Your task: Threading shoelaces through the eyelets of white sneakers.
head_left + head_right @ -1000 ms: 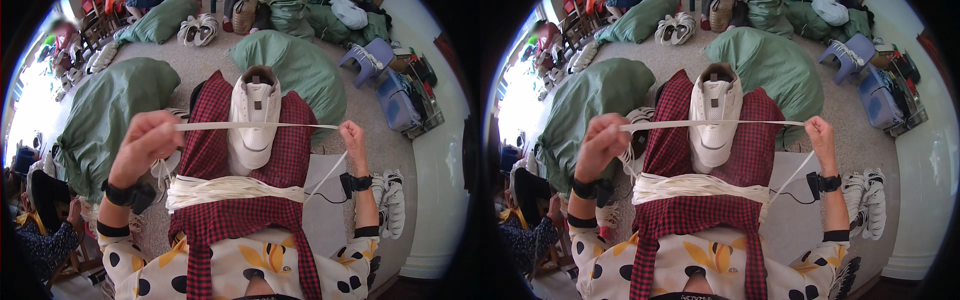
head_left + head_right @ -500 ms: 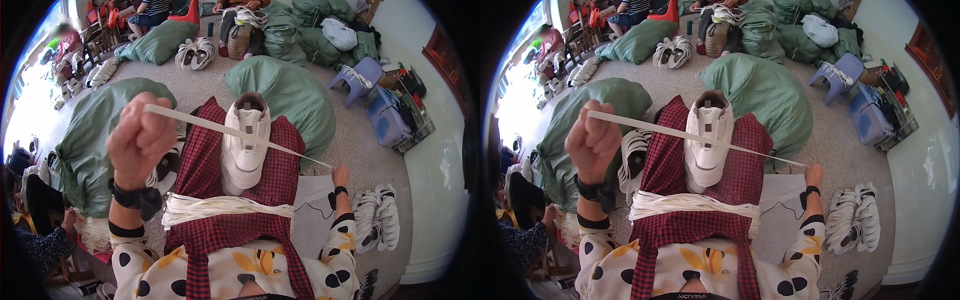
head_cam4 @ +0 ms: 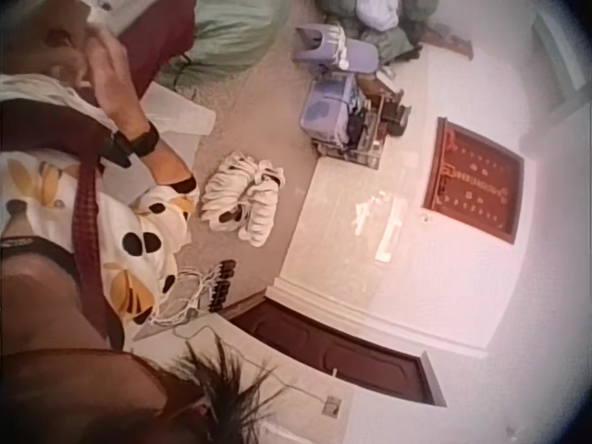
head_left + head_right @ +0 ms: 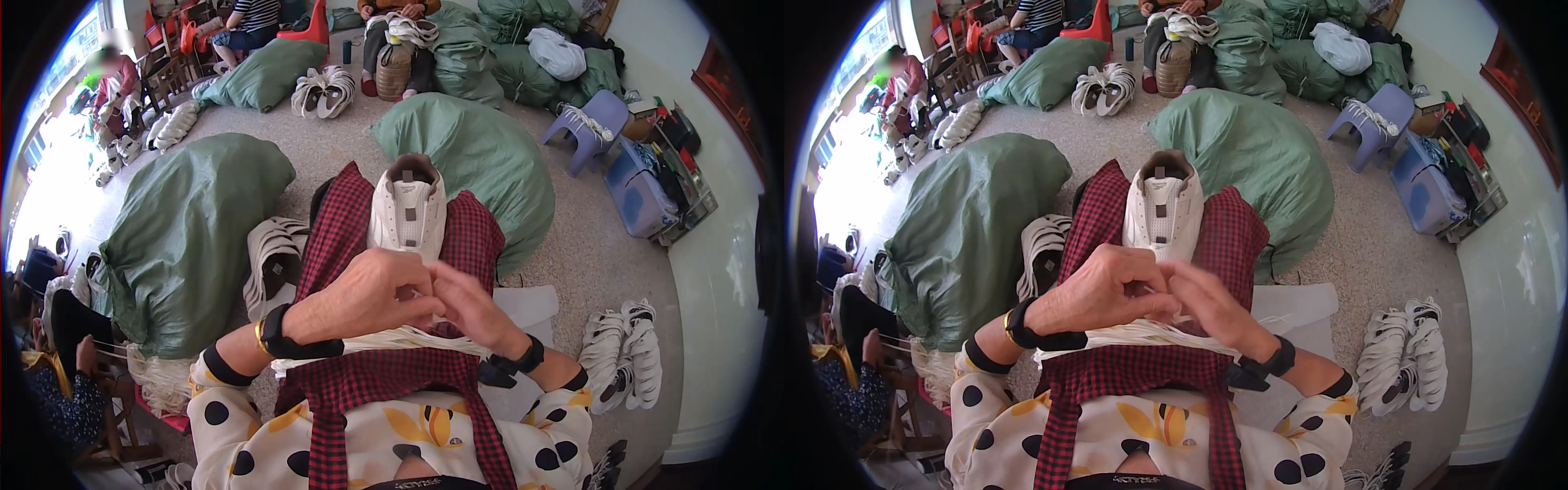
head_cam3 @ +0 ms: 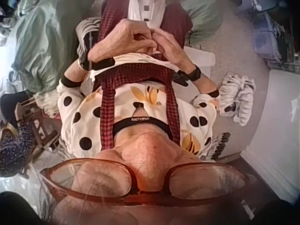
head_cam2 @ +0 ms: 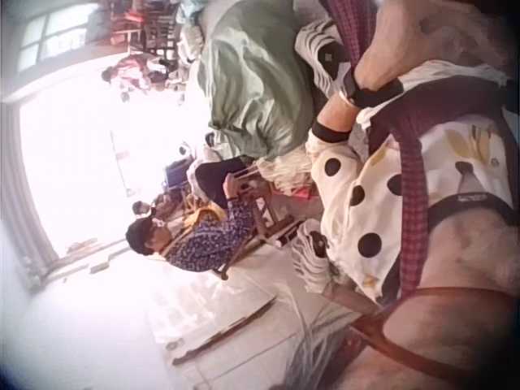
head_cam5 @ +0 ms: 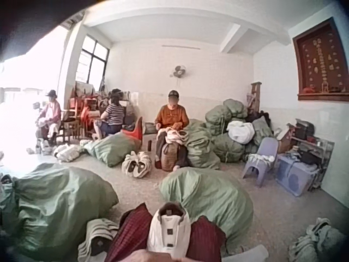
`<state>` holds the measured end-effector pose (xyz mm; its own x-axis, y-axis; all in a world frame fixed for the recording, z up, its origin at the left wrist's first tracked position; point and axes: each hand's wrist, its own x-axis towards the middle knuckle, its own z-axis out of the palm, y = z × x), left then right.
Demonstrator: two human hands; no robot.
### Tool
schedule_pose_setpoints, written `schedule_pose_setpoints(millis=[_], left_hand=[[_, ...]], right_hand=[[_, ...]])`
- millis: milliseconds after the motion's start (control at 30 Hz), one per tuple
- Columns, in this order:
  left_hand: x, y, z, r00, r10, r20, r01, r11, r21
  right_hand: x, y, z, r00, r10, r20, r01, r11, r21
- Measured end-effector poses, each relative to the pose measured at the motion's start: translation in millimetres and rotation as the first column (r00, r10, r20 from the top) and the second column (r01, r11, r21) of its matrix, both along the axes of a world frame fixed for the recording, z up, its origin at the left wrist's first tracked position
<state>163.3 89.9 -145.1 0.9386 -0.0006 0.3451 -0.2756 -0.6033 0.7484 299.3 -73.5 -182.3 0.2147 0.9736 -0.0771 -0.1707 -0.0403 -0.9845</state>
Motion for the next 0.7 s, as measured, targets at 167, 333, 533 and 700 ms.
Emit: schedule_pose_setpoints(millis=[167,333,533,700], left_hand=[[-11,5,-3,1.000,0.008,-0.003,-0.008,1.000,-0.016],[-5,6,-21,0.984,0.125,0.128,-0.131,0.991,0.035],[25,25,-55,0.950,0.273,0.152,-0.262,0.961,-0.087],[37,44,-75,0.950,0.263,0.166,-0.277,0.958,0.068]], right_hand=[[2,1,17,0.956,0.163,0.245,-0.135,0.982,-0.129],[20,6,14,0.948,0.035,0.316,-0.042,0.999,0.017],[44,29,-11,0.708,-0.280,0.648,0.166,0.958,0.232],[61,44,-30,0.607,-0.376,0.700,0.245,0.927,0.285]])
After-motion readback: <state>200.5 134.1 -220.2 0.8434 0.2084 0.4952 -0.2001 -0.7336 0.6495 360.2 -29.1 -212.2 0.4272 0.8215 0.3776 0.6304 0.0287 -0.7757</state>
